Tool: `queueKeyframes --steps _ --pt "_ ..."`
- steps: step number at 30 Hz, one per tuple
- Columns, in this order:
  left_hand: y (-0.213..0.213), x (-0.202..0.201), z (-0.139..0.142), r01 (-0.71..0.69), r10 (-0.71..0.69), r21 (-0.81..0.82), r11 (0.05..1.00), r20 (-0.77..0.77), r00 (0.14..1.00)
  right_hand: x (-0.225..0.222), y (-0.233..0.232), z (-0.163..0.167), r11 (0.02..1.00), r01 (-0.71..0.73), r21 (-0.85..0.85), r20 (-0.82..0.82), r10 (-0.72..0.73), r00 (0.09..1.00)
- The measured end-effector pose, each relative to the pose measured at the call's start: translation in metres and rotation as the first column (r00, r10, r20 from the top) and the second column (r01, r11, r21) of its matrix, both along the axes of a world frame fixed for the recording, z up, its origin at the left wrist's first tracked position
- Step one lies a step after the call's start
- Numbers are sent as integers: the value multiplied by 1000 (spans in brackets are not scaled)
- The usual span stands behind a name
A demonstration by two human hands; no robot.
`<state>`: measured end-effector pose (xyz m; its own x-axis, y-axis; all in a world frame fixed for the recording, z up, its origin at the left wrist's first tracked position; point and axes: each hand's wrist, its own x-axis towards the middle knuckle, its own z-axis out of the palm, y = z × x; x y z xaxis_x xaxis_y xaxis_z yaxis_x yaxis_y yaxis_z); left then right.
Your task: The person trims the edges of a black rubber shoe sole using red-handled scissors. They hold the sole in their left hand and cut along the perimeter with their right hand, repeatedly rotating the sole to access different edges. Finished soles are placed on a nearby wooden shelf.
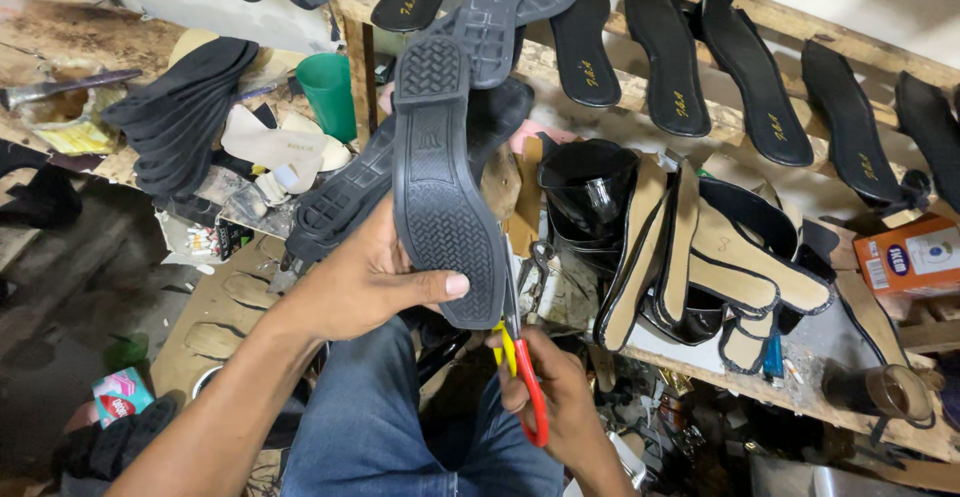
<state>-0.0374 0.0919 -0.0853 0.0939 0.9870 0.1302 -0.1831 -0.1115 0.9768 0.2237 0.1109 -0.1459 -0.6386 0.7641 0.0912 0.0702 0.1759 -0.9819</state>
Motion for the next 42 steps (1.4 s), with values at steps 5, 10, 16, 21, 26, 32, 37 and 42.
queueKeyframes --steps 5,10,16,21,26,32,37,42 --pt "-1 -1 4 26 -25 -46 999 16 1000 2 2 -1 999 7 40 48 -9 999" --pt "0 1 11 -122 120 61 991 45 992 3 2 -4 998 17 59 27 -19 999" --pt "1 7 11 -134 132 54 990 42 990 -3 4 -1 995 -46 -88 59 52 997" --pt "-1 8 5 -80 75 99 992 54 996 -1 1 -3 997 -54 -53 77 58 995" --pt "-1 9 3 -70 62 90 993 89 994 5 -3 -13 974 -177 -144 -124 159 979" --pt "-1 8 4 -72 62 114 991 86 994 9 0 -14 977 -136 -166 -93 121 988" --pt "-2 9 6 -8 -1 111 994 79 997 9 3 -10 992 -122 -43 -36 120 992" --pt "0 8 9 -131 129 65 989 39 991 6 3 -6 997 -74 14 -14 74 997"
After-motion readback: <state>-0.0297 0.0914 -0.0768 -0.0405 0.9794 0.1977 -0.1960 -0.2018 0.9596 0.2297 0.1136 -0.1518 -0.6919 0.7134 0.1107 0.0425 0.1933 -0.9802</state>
